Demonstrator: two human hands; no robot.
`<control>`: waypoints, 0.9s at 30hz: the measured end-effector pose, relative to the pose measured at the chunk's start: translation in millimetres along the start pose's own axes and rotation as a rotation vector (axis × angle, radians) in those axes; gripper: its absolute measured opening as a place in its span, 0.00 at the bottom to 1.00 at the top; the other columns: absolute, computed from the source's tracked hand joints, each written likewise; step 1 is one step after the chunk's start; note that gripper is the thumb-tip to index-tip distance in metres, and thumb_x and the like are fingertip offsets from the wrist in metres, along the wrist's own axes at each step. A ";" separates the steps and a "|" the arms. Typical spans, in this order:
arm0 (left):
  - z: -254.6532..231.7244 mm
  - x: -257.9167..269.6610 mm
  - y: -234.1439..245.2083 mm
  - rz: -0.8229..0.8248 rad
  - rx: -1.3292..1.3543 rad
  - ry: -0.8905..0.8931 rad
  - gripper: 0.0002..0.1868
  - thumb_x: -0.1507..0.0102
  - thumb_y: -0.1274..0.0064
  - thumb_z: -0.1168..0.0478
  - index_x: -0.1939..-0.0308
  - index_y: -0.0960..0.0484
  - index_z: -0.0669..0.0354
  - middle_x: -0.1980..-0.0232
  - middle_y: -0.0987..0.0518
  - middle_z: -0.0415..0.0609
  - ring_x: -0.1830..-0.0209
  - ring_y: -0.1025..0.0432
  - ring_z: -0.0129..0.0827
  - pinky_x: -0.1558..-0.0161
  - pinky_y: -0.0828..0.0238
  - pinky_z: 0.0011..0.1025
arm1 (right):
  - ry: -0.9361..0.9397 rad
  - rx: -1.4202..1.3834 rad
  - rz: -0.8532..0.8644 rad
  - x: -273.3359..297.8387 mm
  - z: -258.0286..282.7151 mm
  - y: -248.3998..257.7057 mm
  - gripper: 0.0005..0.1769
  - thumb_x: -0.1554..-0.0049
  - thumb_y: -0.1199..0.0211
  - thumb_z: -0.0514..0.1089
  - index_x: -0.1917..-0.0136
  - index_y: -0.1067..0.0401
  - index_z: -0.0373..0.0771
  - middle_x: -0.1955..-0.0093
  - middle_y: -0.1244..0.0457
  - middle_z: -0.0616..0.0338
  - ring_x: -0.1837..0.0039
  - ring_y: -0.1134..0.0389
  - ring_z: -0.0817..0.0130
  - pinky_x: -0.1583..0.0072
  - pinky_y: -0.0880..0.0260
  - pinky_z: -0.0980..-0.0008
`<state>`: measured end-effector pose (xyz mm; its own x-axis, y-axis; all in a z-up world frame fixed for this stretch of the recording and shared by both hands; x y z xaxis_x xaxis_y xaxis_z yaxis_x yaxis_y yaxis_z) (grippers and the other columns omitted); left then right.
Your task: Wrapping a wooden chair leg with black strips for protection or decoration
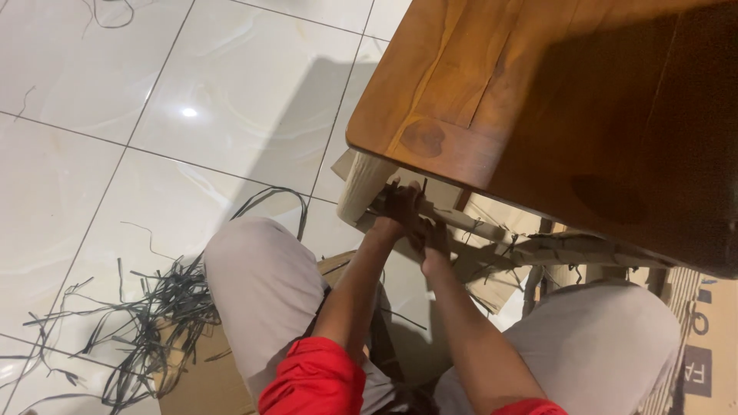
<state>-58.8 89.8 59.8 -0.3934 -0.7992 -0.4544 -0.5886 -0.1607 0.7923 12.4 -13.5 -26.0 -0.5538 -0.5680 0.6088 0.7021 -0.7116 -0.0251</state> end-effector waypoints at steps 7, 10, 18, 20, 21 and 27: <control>46.2 12.5 -83.7 0.294 0.098 -0.027 0.10 0.34 0.50 0.50 0.63 0.30 0.49 0.74 0.20 0.55 0.66 0.19 0.41 0.25 0.44 0.38 | -0.183 -0.178 0.086 -58.4 -54.1 -6.1 0.29 0.36 0.42 0.56 0.26 0.38 0.44 0.36 0.35 0.50 0.44 0.29 0.47 0.47 0.26 0.49; 52.7 18.5 -101.9 0.460 0.096 -0.040 0.25 0.49 0.36 0.47 0.57 0.34 0.44 0.67 0.19 0.52 0.58 0.19 0.38 0.20 0.53 0.37 | -0.221 -0.201 0.148 -61.8 -66.3 -13.9 0.32 0.38 0.40 0.64 0.26 0.38 0.52 0.30 0.36 0.54 0.36 0.31 0.49 0.37 0.31 0.46; 47.2 25.0 -85.6 0.130 -0.003 0.004 0.09 0.35 0.49 0.46 0.61 0.27 0.41 0.67 0.18 0.45 0.46 0.20 0.42 0.33 0.38 0.48 | -0.015 0.143 0.146 -52.2 -65.1 -19.1 0.25 0.37 0.45 0.63 0.33 0.33 0.50 0.34 0.34 0.53 0.36 0.31 0.49 0.37 0.31 0.47; 41.9 24.1 -78.7 0.069 0.060 -0.015 0.10 0.34 0.47 0.45 0.63 0.26 0.41 0.68 0.18 0.46 0.51 0.19 0.39 0.31 0.39 0.43 | 0.026 0.207 0.144 -42.9 -70.6 -20.1 0.24 0.36 0.46 0.63 0.34 0.32 0.49 0.35 0.34 0.53 0.37 0.31 0.49 0.37 0.31 0.47; 39.4 24.6 -73.4 0.011 0.122 -0.030 0.11 0.34 0.45 0.45 0.66 0.25 0.41 0.69 0.18 0.46 0.57 0.18 0.36 0.29 0.39 0.38 | 0.064 0.272 0.145 -37.7 -73.3 -21.0 0.24 0.36 0.47 0.63 0.35 0.31 0.49 0.36 0.33 0.53 0.37 0.31 0.49 0.37 0.31 0.48; 43.2 57.6 -69.0 -0.199 0.140 -0.381 0.19 0.48 0.40 0.68 0.52 0.17 0.52 0.50 0.21 0.52 0.50 0.23 0.49 0.50 0.22 0.48 | 0.227 0.522 0.133 -32.8 -59.2 7.3 0.23 0.35 0.50 0.63 0.40 0.27 0.47 0.40 0.32 0.52 0.37 0.30 0.50 0.37 0.31 0.49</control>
<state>-71.3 79.8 -38.6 -0.4797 -0.4864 -0.7303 -0.7586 -0.1884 0.6238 9.2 -24.5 -93.1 -0.4872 -0.7540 0.4406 0.8680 -0.3626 0.3393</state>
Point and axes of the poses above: each hand's wrist, its own x-axis away from the middle knuckle, its own y-axis out of the back of the hand, z = x × y, the point moved 5 cm from there along -x, towards the middle knuckle
